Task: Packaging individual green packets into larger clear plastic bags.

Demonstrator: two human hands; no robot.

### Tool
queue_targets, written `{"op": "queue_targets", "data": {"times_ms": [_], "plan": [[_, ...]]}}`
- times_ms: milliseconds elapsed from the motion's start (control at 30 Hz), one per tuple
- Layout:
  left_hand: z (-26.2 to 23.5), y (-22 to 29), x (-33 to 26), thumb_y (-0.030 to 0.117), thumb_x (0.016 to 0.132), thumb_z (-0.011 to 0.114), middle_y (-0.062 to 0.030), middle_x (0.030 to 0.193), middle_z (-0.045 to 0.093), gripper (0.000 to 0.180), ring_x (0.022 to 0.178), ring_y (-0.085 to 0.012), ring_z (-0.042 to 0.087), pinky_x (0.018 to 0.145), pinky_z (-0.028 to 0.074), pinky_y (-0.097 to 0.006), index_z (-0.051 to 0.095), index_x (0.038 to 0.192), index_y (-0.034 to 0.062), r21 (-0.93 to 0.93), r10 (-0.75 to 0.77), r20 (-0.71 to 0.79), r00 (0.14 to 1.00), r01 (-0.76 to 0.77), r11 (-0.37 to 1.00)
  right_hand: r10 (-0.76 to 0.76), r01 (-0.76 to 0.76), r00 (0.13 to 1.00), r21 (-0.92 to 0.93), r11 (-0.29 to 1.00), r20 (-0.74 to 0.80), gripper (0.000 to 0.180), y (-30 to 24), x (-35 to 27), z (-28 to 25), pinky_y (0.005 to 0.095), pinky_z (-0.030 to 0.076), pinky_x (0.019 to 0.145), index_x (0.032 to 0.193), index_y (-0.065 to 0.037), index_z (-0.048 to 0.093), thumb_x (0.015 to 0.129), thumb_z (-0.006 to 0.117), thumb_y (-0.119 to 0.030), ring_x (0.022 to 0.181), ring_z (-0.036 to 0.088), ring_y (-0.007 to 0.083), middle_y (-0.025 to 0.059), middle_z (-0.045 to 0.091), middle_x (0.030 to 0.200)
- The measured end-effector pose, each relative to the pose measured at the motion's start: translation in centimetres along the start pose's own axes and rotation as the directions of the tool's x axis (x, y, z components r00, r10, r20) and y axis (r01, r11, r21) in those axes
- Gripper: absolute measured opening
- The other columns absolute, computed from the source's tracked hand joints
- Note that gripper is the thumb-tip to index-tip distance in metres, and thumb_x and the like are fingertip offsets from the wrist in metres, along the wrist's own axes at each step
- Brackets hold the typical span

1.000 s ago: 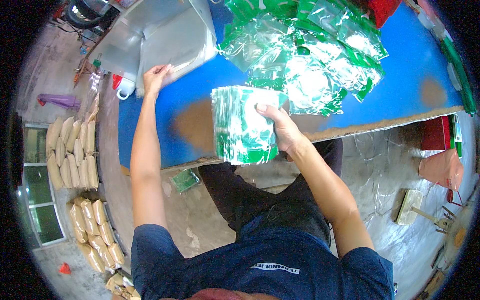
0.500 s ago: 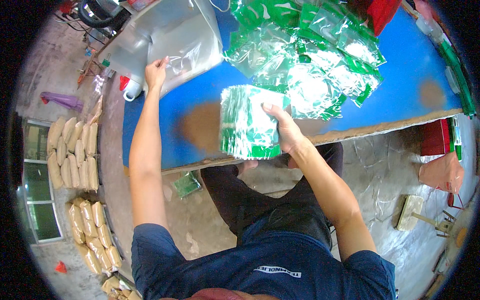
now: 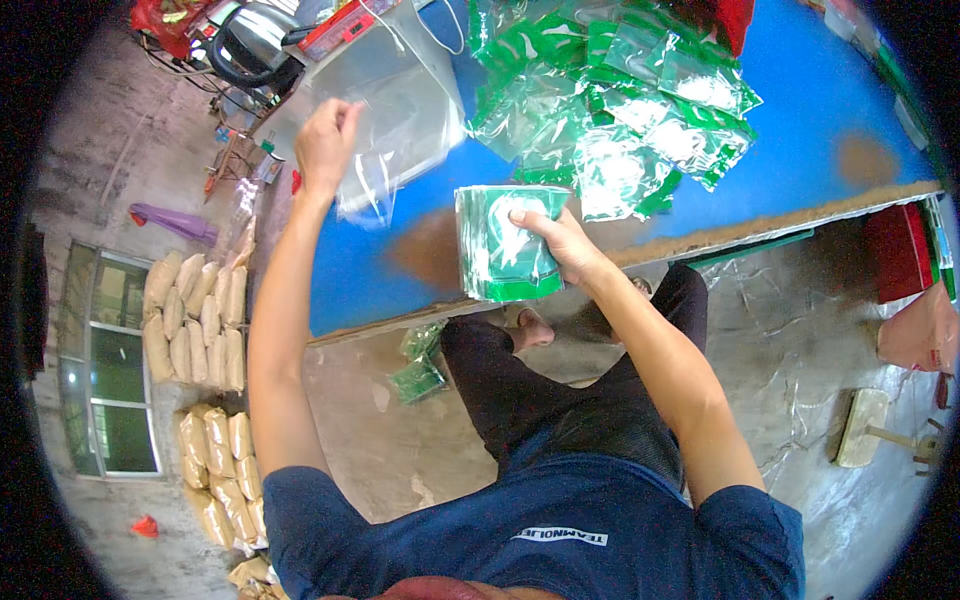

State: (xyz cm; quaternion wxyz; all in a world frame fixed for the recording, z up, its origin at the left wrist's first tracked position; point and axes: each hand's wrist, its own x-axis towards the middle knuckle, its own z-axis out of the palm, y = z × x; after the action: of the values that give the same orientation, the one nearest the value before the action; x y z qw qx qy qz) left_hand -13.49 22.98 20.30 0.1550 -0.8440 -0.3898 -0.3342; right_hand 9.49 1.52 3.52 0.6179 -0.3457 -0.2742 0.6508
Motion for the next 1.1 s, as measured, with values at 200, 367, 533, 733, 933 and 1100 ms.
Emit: {"op": "queue_targets", "data": {"times_ms": [200, 367, 533, 733, 933, 1100], "plan": [[-1.4, 1.3, -5.5, 0.028, 0.09, 0.073, -0.0153, 0.069, 0.07, 0.029, 0.061, -0.0257, 0.068, 0.059, 0.051, -0.036, 0.069, 0.084, 0.0004, -0.118, -0.242, 0.247, 0.938, 0.276, 0.954, -0.195, 0.174, 0.98, -0.288, 0.942, -0.045, 0.056, 0.6, -2.9, 2.6, 0.033, 0.051, 0.091, 0.127, 0.003, 0.055, 0.083, 0.076, -0.025, 0.102, 0.063, 0.0171, 0.0103, 0.066, 0.112], [-2.4, 5.8, -10.0, 0.02, 0.09, 0.075, -0.0046, 0.065, 0.067, 0.024, 0.057, -0.0078, 0.056, 0.053, 0.045, -0.027, 0.068, 0.083, -0.0024, -0.377, -0.41, 0.412, 0.814, 0.562, 0.736, -0.333, 0.312, 0.943, -0.351, 0.883, 0.0, 0.056, -0.2, -3.7, 6.7, 0.0335, 0.053, 0.089, 0.127, 0.003, 0.055, 0.083, 0.076, -0.024, 0.1, 0.065, 0.0171, 0.0114, 0.067, 0.111], [-4.0, 11.3, -13.9, 0.013, 0.092, 0.073, -0.0024, 0.069, 0.066, 0.019, 0.06, -0.0044, 0.054, 0.054, 0.044, -0.024, 0.067, 0.083, -0.0019, -0.551, -0.429, 0.384, 0.818, 0.576, 0.604, 0.441, -0.467, 0.881, 0.172, 0.867, 0.168, 0.036, 1.5, 2.3, 6.6, 0.0384, 0.058, 0.081, 0.115, -0.005, 0.062, 0.089, 0.068, -0.029, 0.09, 0.069, 0.0211, 0.0101, 0.07, 0.103], [-6.3, 19.5, -18.0, 0.011, 0.092, 0.071, -0.0046, 0.065, 0.067, 0.016, 0.059, -0.0093, 0.064, 0.05, 0.047, -0.03, 0.063, 0.084, 0.0002, -0.639, -0.242, 0.468, 0.85, 0.515, 0.571, 0.244, -0.244, 0.97, 0.028, 0.969, -0.002, 0.038, 2.9, 3.8, 7.4, 0.0355, 0.057, 0.077, 0.112, -0.003, 0.065, 0.086, 0.072, -0.029, 0.087, 0.069, 0.0199, 0.0108, 0.07, 0.104], [-8.6, 21.2, -12.7, 0.026, 0.086, 0.074, -0.0125, 0.084, 0.071, 0.022, 0.08, -0.0285, 0.071, 0.074, 0.055, -0.04, 0.069, 0.091, 0.0051, -0.344, 0.213, 0.167, 0.963, -0.146, 0.927, 0.037, 0.014, 0.976, -0.232, 0.973, 0.214, 0.047, 1.5, 1.5, 8.7, 0.0371, 0.048, 0.097, 0.127, -0.001, 0.058, 0.094, 0.064, -0.034, 0.115, 0.057, 0.0215, 0.0129, 0.064, 0.12], [-2.3, 12.2, -3.4, 0.025, 0.094, 0.063, -0.0156, 0.101, 0.073, 0.029, 0.1, -0.0309, 0.069, 0.093, 0.051, -0.041, 0.072, 0.107, 0.0012, -0.274, 0.29, 0.468, 0.835, -0.175, 0.946, -0.073, 0.113, 0.977, -0.198, 0.974, 0.201, 0.047, 0.5, 1.4, 8.1, 0.0328, 0.051, 0.086, 0.119, 0.002, 0.063, 0.084, 0.073, -0.028, 0.096, 0.063, 0.0161, 0.0091, 0.068, 0.108]]}}
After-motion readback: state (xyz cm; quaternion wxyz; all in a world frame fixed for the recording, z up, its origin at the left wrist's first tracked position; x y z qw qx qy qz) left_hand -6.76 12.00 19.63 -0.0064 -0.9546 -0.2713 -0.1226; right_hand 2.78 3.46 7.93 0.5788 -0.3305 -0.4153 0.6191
